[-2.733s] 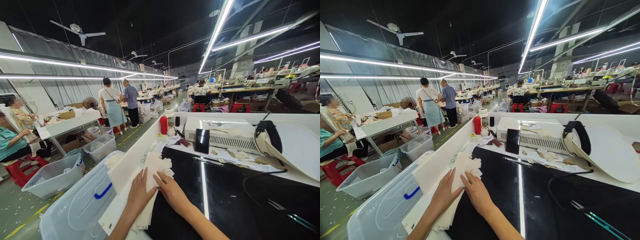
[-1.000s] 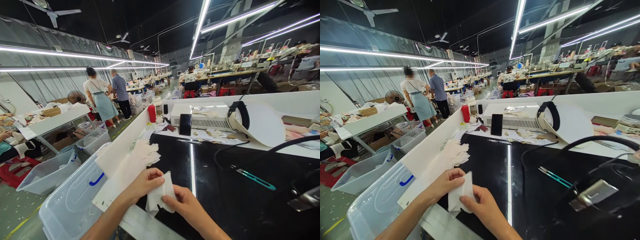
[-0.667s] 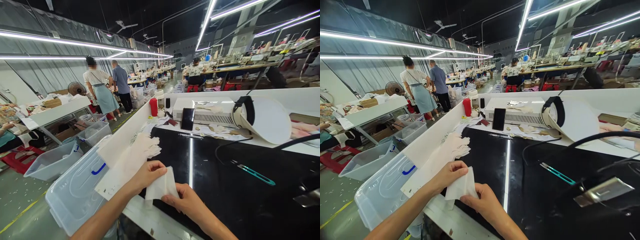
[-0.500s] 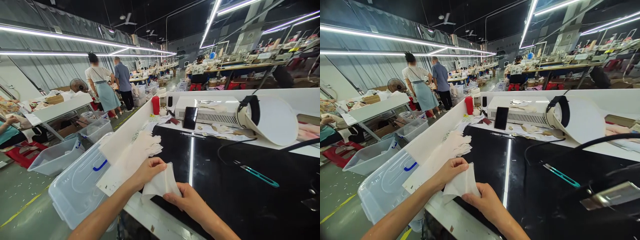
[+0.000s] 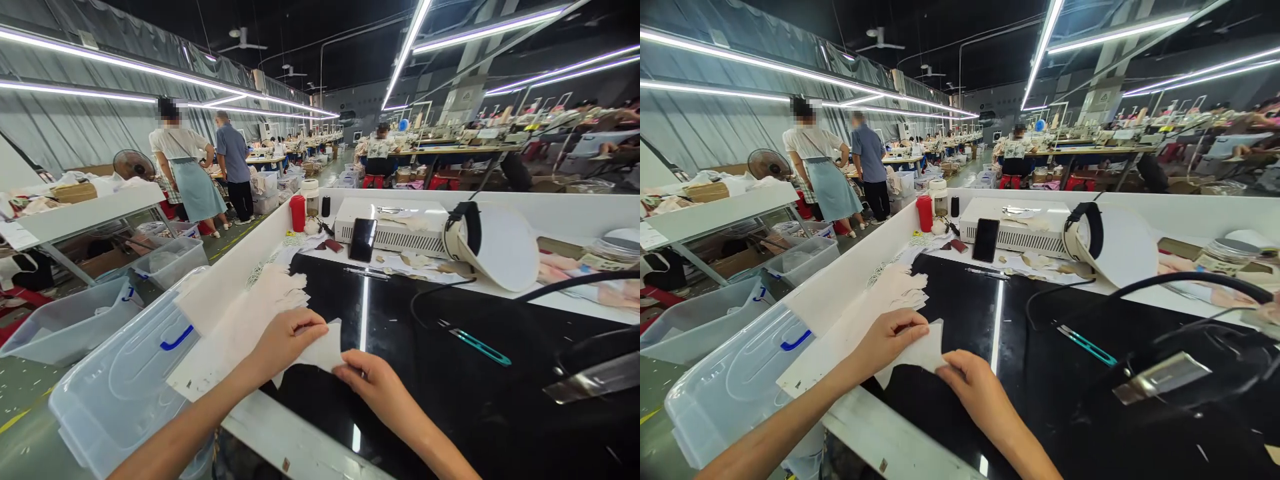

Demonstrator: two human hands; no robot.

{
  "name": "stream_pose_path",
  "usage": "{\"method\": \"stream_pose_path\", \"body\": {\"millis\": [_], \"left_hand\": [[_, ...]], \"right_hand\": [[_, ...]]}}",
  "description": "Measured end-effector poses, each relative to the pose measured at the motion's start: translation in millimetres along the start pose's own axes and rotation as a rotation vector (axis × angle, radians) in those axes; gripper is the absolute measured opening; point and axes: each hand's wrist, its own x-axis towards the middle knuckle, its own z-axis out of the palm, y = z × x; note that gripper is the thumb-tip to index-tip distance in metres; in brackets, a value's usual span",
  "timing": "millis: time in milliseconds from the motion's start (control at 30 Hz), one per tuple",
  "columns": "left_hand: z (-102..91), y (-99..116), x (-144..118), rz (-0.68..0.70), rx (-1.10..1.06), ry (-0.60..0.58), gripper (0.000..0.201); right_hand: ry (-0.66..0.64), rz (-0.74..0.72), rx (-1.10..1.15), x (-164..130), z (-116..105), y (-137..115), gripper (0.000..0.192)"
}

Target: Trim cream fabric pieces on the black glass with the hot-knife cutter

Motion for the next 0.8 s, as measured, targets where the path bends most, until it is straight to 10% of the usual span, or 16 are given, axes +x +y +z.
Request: {"method": "stream_pose_path", "body": {"millis": [167, 233, 800], "left_hand": [[23.9, -9.8, -12.8, 0.760, 0.665, -0.076, 0.031], [37.7, -23.2, -21.0, 0.863, 0.794, -0.139, 0.034], [37.5, -50.8, -53.4, 0.665, 0.888, -0.170, 0.016]], "right_hand": [[0.197, -0.097, -0.281, 3.3, -32.8, 20.4, 0.038], [0.228, -0.107, -0.395, 2.7, -39.0, 30.1, 0.048], [0.331, -0.321, -0.860, -30.8, -26.2, 42.6, 0.065]]}}
